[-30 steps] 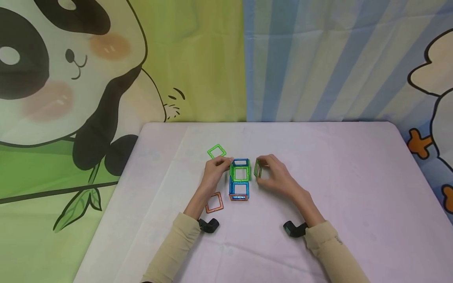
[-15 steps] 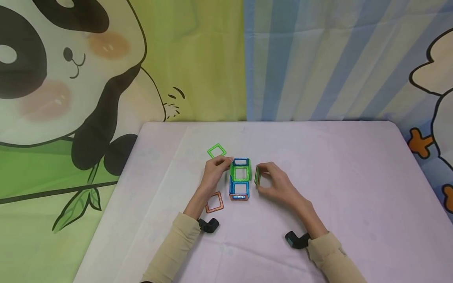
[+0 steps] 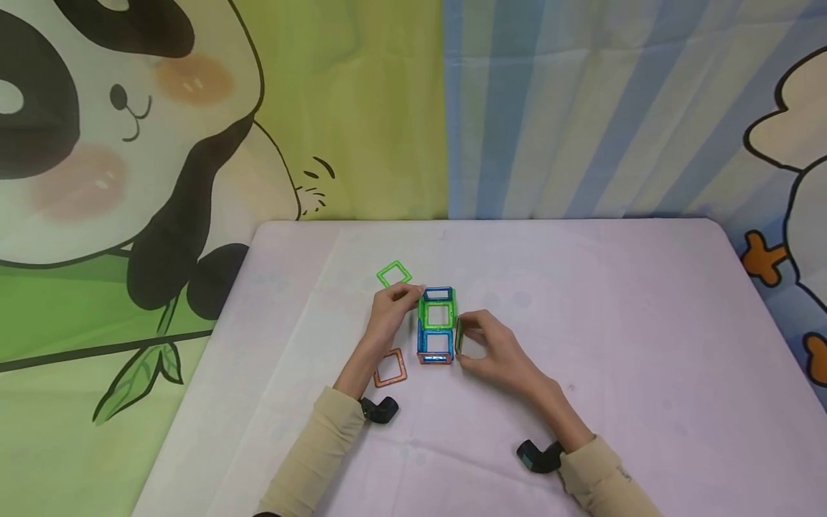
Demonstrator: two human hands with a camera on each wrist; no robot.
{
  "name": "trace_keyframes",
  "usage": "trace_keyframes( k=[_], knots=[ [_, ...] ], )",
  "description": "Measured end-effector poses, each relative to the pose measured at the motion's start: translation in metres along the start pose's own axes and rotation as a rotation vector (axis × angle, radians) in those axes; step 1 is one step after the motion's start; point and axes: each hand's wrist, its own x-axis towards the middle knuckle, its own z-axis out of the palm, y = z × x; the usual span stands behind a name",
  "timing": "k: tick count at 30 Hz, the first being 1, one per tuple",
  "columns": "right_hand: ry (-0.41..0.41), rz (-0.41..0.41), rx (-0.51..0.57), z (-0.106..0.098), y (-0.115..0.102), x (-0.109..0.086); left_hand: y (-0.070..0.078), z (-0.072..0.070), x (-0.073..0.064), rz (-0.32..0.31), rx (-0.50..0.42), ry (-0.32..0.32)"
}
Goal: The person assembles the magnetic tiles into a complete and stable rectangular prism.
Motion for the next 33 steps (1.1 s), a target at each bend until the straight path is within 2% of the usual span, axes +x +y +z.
trace_keyframes(
  k=[10, 19, 33],
  knots=[
    [0.033, -0.025, -0.039, 0.008, -0.003, -0.001, 0.001, -0.002, 0.0, -0.005, 0.011, 0.008],
    [0.044, -0.056, -0.016, 0.012, -0.001, -0.001, -0.002, -0.001, 0.001, -0.01, 0.016, -0.001],
    [0.087, -0.113, -0.102, 0.013, -0.004, -0.004, 0.001, -0.002, 0.001, -0.016, 0.015, -0.004]
  ],
)
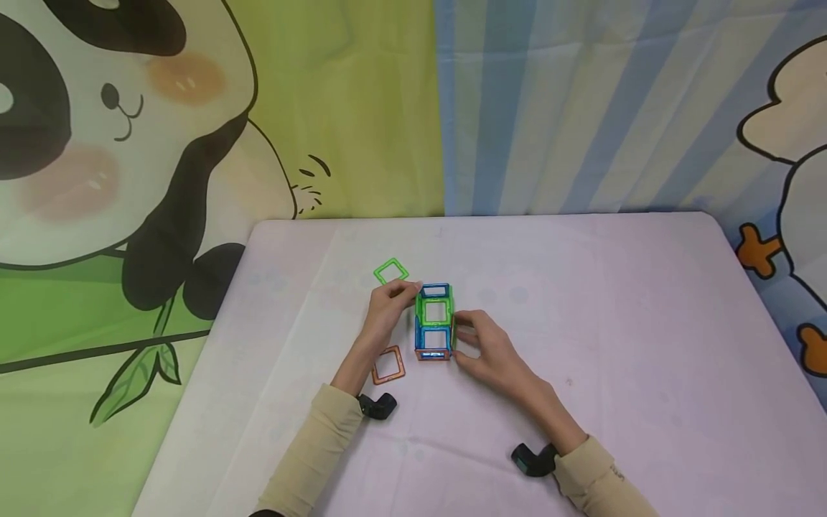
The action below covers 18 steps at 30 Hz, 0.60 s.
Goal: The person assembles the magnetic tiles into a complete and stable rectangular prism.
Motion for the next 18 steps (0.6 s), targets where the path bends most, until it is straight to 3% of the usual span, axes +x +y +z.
trace_keyframes(
  k=[6, 13, 18],
  knots=[
    [0.026, -0.011, -0.082, 0.003, -0.005, -0.005, -0.001, 0.0, 0.001, 0.006, 0.0, -0.003],
    [-0.055, 0.188, -0.008, 0.006, -0.016, -0.01, 0.0, 0.001, 0.0, 0.027, 0.035, -0.01],
    [-0.039, 0.278, -0.024, 0.014, -0.025, -0.009, 0.003, 0.0, 0.001, 0.076, 0.035, -0.065]
  ],
)
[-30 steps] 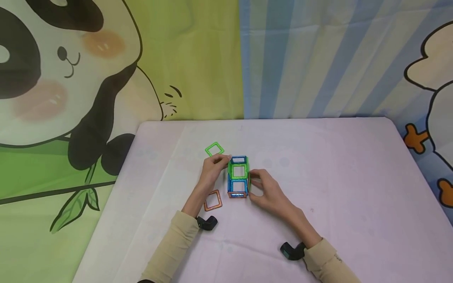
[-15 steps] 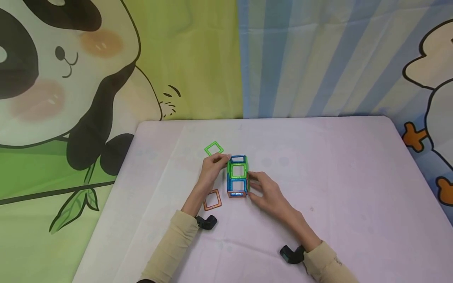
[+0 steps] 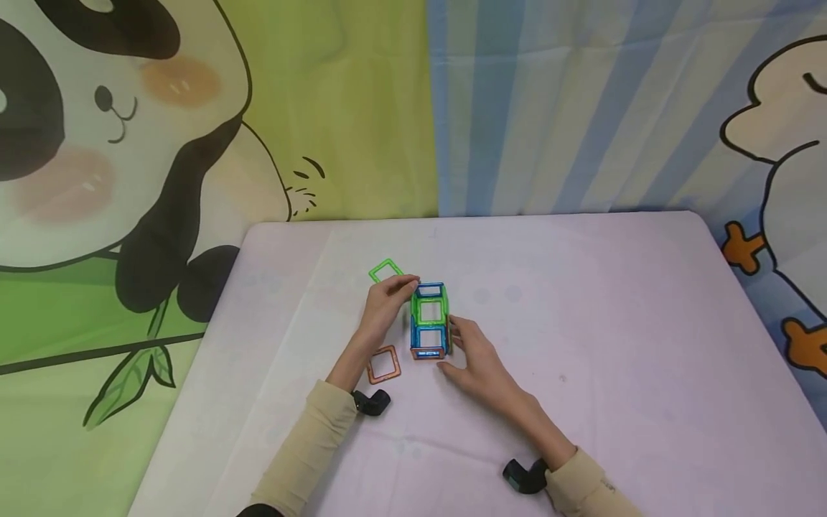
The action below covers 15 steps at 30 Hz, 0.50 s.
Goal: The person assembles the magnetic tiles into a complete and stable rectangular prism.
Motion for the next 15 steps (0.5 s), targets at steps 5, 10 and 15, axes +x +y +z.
trace_keyframes(
  k=[5, 10, 15],
  knots=[
    [0.05, 0.041, -0.03, 0.0078, -0.0053, 0.0015, -0.0005, -0.0025, 0.0012, 0.008, -0.012, -0.042],
    [0.081, 0.043, -0.052, 0.0099, -0.0058, 0.001, -0.0004, -0.0042, 0.0012, 0.011, 0.016, -0.045],
    [0.096, 0.019, -0.088, 0.0077, -0.0044, 0.0001, -0.0008, -0.007, 0.0006, 0.025, 0.039, -0.046]
  ],
)
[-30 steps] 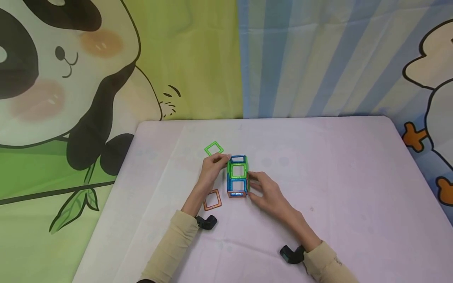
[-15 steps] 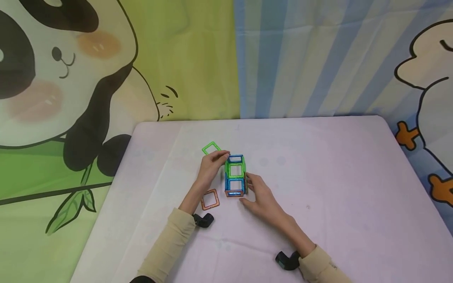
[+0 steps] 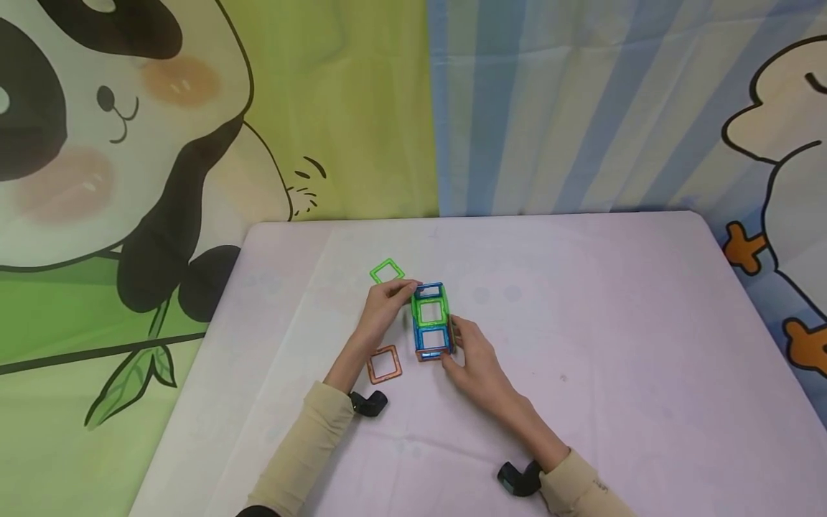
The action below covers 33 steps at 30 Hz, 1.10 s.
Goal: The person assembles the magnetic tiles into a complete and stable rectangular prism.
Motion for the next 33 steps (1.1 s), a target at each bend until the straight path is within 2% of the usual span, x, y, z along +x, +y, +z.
trace_keyframes(
  k=[8, 16, 24, 33],
  knots=[
    [0.044, -0.056, -0.026, -0.012, 0.007, 0.004, 0.0, -0.005, -0.007, 0.018, 0.025, 0.0],
    [0.079, -0.023, -0.023, -0.025, 0.019, 0.013, 0.002, -0.007, -0.018, -0.009, 0.0, 0.007],
    [0.083, 0.011, -0.022, -0.036, 0.025, 0.026, 0.005, -0.006, -0.028, -0.07, -0.028, 0.027],
    [0.071, 0.059, -0.02, -0.042, 0.035, 0.043, 0.002, -0.001, -0.038, -0.081, -0.075, 0.014]
  ],
)
